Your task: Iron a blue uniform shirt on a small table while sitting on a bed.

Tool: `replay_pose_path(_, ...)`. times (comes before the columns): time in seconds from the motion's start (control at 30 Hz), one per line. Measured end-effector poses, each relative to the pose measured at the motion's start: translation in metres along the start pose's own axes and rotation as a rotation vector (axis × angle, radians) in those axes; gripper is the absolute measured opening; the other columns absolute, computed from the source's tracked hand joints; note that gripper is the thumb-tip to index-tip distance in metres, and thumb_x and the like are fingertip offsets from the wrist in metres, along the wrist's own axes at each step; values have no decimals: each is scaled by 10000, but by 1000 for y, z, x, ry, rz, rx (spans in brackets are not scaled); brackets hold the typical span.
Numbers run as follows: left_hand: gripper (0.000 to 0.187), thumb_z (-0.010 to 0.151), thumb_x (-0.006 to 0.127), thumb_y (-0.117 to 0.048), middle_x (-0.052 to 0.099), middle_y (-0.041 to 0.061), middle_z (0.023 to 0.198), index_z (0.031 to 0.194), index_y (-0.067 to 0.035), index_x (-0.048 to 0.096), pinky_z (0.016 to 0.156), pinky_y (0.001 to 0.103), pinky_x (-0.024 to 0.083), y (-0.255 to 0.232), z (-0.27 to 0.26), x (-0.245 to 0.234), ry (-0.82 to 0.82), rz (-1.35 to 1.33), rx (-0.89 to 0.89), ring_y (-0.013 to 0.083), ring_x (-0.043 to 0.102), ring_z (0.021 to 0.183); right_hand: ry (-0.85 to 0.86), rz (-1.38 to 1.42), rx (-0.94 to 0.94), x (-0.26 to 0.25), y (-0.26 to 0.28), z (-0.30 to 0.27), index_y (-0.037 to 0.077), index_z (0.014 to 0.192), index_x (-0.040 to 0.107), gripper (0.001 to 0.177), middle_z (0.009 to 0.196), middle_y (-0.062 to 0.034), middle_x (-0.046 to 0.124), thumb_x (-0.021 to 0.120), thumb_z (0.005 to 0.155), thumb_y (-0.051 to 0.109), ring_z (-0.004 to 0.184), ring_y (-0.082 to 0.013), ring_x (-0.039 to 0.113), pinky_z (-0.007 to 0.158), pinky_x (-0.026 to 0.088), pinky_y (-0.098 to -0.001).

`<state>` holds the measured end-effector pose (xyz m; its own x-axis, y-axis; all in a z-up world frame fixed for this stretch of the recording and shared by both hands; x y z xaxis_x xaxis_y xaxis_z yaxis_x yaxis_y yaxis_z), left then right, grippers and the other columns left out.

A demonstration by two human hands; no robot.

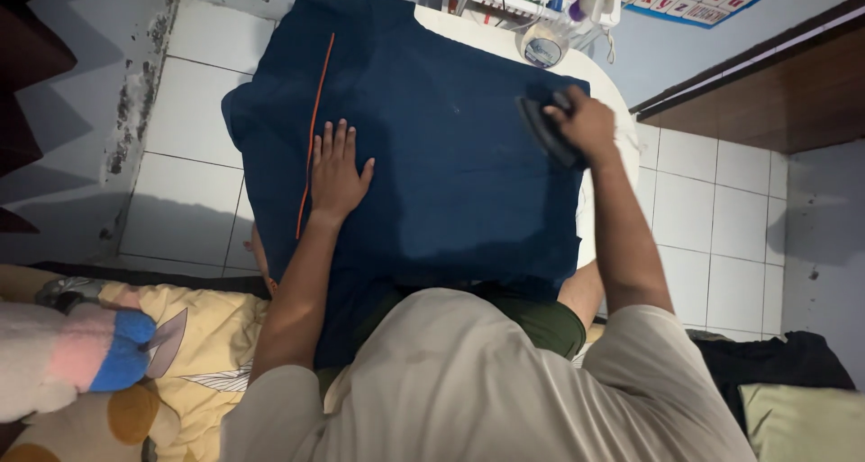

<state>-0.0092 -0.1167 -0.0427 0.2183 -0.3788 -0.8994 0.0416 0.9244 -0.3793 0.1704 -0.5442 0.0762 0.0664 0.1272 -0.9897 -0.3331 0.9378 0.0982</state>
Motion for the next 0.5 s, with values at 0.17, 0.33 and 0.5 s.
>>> replay_pose_path(0.17, 706, 1030, 531, -438, 369, 241, 1626, 1530, 54, 445, 1271, 520, 150, -3, 1, -3, 18, 9, -17, 399, 238, 1550, 32, -63, 67, -13, -16, -8, 118, 1122, 664, 479, 854, -170, 729, 710, 955, 565, 829, -406, 700, 711, 529, -509)
replay_pose_path(0.33, 698, 1029, 530, -436, 361, 246, 1630, 1519, 53, 444, 1266, 525, 153, -2, 2, -1, 11, 7, -13, 400, 232, 1551, -37, 28, -96, -43, 66, -10, 132, 1145, 684, 428, 892, -148, 732, 747, 946, 505, 829, -398, 701, 716, 532, -499)
replay_pose_path(0.5, 696, 1034, 527, -433, 361, 233, 1635, 1529, 48, 441, 1265, 526, 140, -4, 0, -3, 12, -10, -11, 397, 233, 1553, -49, 139, -356, -31, 151, -16, 116, 1127, 673, 397, 940, -145, 736, 758, 926, 448, 825, -395, 711, 703, 539, -495)
Point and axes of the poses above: each hand's wrist, its own z-axis towards the middle knuckle, its own x-axis out of the palm, y = z × x, the point moved 4 cm from there along z, towards the middle knuckle
